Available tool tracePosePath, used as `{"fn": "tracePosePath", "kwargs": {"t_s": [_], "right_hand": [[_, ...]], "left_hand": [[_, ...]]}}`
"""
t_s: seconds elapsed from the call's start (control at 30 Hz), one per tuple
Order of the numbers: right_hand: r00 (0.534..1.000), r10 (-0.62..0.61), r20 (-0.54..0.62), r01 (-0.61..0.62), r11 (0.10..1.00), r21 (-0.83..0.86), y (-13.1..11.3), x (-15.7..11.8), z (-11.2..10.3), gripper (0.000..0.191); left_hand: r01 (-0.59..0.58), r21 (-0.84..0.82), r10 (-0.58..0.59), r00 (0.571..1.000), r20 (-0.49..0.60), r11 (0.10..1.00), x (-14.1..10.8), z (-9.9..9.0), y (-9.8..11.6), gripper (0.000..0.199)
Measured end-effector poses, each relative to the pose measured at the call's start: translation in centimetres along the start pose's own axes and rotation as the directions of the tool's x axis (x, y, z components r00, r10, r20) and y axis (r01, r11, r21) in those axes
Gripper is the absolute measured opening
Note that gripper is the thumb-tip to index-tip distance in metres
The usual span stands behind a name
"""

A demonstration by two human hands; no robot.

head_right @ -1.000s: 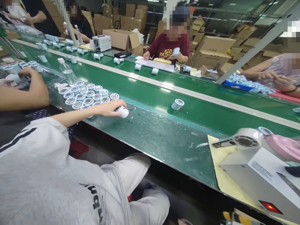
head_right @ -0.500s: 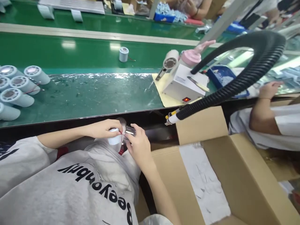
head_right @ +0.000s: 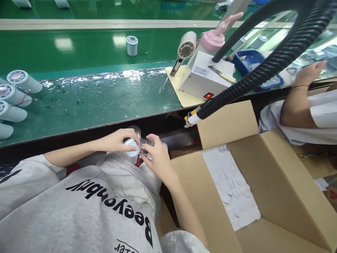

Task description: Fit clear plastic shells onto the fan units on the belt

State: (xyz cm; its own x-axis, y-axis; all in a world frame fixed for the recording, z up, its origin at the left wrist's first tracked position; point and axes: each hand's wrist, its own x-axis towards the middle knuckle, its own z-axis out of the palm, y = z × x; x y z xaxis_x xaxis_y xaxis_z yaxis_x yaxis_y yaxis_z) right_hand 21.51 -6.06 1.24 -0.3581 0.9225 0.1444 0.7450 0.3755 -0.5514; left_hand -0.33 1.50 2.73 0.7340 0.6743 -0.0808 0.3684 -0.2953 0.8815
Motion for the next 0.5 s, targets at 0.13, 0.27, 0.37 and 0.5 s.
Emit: {"fn": "tracePosePath", "kwargs": {"t_s": [0.13, 0.27, 0.37, 0.5], "right_hand": [[0.995, 0.089, -0.032, -0.074, 0.946, 0.316, -0.1, -0.3, -0.5, 0.017], [0.958, 0.269, -0.100, -0.178, 0.831, 0.527, -0.2, -0.5, -0.4, 0.028], [0.923, 0.379, -0.058, -0.244, 0.698, 0.673, 0.0, -0.5, -0.5, 0.033], [0.913, 0.406, -0.050, -0.202, 0.554, 0.807, 0.4, -0.7, -0.7, 0.038]], "left_hand": [[-0.110, -0.006, 0.108, 0.987, -0.117, 0.994, -0.2, 0.5, -1.1, 0.057], [-0.202, -0.038, 0.195, 0.971, -0.139, 0.979, -0.2, 1.4, -2.8, 0.063], [-0.216, -0.065, 0.211, 0.974, -0.080, 0.974, -0.2, 1.7, -3.1, 0.067], [-0.197, -0.179, 0.203, 0.979, 0.015, 0.964, -0.3, 1.5, -2.2, 0.069]]}}
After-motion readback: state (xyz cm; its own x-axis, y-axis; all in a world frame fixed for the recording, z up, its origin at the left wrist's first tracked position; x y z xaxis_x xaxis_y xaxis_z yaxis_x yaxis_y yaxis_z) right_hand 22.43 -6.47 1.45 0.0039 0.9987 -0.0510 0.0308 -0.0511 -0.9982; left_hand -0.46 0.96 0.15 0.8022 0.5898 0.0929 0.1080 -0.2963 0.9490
